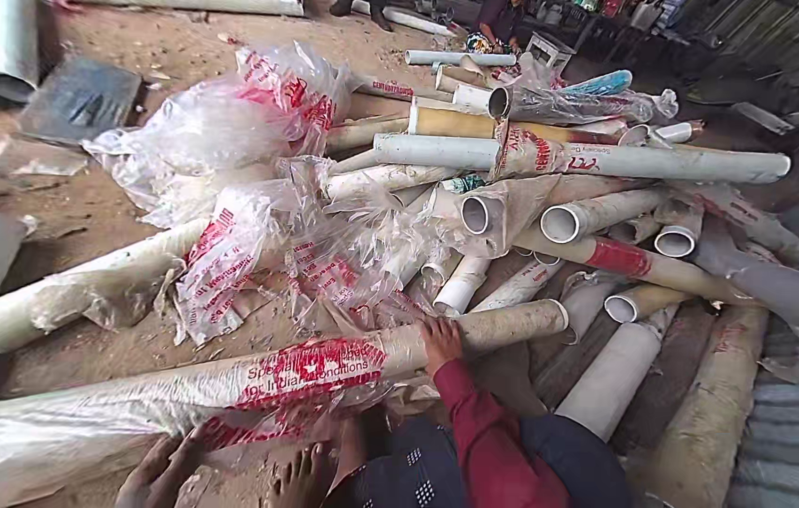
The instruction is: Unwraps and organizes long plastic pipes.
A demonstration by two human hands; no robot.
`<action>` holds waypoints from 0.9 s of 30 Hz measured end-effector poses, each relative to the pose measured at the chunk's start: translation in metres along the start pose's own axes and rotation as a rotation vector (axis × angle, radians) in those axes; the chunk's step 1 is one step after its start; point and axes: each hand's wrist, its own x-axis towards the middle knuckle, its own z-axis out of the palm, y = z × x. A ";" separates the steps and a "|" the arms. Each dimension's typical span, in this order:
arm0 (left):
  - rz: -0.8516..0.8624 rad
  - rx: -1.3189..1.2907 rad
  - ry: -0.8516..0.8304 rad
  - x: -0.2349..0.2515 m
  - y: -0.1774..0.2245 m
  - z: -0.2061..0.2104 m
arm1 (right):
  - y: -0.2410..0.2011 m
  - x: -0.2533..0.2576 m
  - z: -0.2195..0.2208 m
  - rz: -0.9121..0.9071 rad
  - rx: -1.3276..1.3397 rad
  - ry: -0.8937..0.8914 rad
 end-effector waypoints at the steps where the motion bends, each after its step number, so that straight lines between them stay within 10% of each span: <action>1: 0.034 0.096 -0.054 -0.001 -0.003 0.003 | -0.001 -0.003 -0.008 0.035 0.011 -0.021; 4: 0.055 0.450 -0.322 -0.001 0.031 -0.004 | -0.018 -0.008 -0.028 -0.059 0.116 -0.082; 9: -0.380 1.065 -0.765 -0.002 0.126 -0.030 | -0.110 -0.005 0.019 -0.441 0.206 0.131; 12: -0.356 1.112 -0.441 0.005 0.126 -0.064 | -0.147 -0.003 0.051 -0.403 0.127 0.244; 21: 0.767 1.042 -0.205 0.017 0.020 -0.066 | -0.146 0.018 0.062 -0.427 0.103 0.438; 27: 0.644 0.935 -0.074 -0.051 -0.027 -0.069 | -0.149 0.026 0.060 -0.396 0.097 0.480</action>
